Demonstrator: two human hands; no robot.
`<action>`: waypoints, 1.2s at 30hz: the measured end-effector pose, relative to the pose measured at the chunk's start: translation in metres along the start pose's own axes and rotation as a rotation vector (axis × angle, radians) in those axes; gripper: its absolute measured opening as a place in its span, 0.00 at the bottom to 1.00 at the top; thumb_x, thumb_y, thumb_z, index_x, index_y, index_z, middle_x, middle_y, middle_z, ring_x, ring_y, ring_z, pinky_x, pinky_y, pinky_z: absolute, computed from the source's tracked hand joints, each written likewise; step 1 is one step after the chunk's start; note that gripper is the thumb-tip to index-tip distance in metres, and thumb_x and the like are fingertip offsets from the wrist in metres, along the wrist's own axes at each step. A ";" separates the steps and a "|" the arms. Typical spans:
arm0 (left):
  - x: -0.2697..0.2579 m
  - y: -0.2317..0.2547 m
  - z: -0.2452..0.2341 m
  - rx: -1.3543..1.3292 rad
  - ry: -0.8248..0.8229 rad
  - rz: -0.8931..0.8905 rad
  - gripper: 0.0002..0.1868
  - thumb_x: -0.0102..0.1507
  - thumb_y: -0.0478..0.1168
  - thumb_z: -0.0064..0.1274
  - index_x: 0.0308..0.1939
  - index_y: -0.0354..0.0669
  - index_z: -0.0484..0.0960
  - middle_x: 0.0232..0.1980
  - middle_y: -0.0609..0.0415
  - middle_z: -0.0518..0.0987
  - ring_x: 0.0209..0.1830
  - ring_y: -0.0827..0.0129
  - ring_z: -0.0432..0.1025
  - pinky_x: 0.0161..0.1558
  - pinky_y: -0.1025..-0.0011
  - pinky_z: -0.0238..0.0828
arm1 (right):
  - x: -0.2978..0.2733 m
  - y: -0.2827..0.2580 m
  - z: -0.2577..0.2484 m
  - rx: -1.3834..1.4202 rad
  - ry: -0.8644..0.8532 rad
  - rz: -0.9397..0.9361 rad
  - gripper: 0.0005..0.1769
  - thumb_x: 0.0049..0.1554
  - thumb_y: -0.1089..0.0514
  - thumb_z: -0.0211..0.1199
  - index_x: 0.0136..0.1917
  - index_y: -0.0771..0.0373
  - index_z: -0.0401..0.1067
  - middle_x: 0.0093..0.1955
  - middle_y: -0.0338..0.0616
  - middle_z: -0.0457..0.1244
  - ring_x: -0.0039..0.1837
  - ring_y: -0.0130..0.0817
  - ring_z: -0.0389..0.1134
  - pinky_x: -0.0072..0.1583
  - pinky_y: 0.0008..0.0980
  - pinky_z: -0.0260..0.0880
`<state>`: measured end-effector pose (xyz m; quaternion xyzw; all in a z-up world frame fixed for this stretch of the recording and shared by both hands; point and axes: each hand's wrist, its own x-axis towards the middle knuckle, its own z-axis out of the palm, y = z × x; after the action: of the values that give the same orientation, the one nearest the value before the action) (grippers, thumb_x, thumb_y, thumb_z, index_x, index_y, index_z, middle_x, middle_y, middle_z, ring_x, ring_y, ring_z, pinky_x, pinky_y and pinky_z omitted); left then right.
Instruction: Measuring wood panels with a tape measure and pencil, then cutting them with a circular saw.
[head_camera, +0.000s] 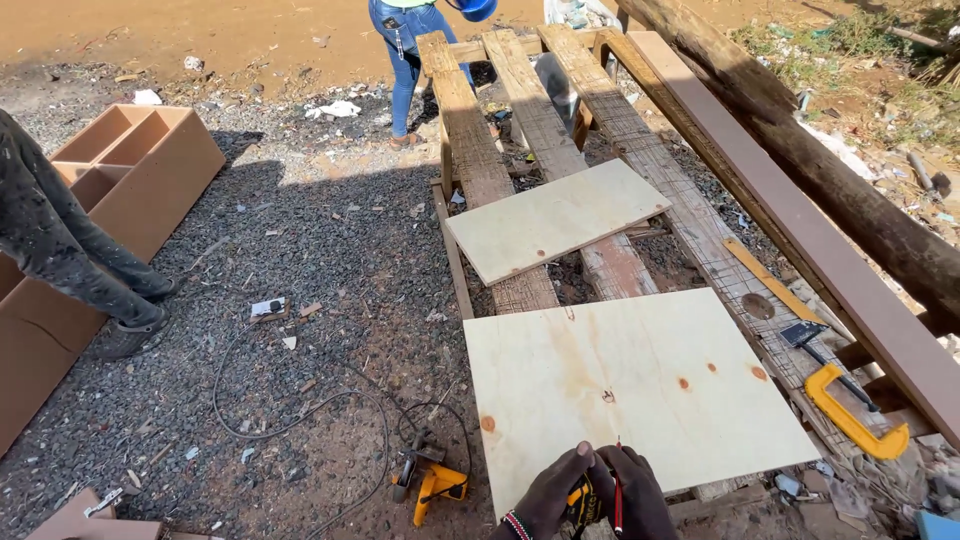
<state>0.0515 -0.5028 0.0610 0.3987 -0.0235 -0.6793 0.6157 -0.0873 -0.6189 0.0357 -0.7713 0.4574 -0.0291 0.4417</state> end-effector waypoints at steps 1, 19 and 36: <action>0.004 -0.002 -0.004 -0.006 0.002 0.006 0.32 0.72 0.69 0.62 0.60 0.45 0.83 0.58 0.47 0.87 0.61 0.57 0.84 0.69 0.59 0.82 | 0.003 0.009 0.001 -0.005 -0.004 -0.005 0.21 0.73 0.34 0.59 0.54 0.47 0.83 0.52 0.40 0.74 0.61 0.37 0.72 0.66 0.38 0.71; 0.014 0.022 -0.093 1.500 0.366 -0.235 0.13 0.64 0.55 0.62 0.47 0.61 0.96 0.42 0.64 0.93 0.32 0.75 0.76 0.35 0.68 0.66 | 0.129 0.282 -0.265 0.614 -0.108 0.132 0.23 0.78 0.48 0.63 0.66 0.71 0.83 0.39 0.48 0.60 0.35 0.39 0.58 0.36 0.40 0.58; -0.012 0.010 -0.118 1.478 0.788 -0.440 0.34 0.65 0.79 0.72 0.47 0.60 0.77 0.47 0.61 0.90 0.43 0.71 0.79 0.42 0.66 0.70 | 0.145 0.346 -0.244 -0.044 0.392 0.066 0.19 0.81 0.47 0.52 0.72 0.58 0.75 0.70 0.71 0.67 0.72 0.71 0.66 0.68 0.70 0.69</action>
<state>0.1261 -0.4414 -0.0077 0.8987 -0.1663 -0.4055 0.0164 -0.3482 -0.9506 -0.1126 -0.7449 0.5602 -0.1542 0.3279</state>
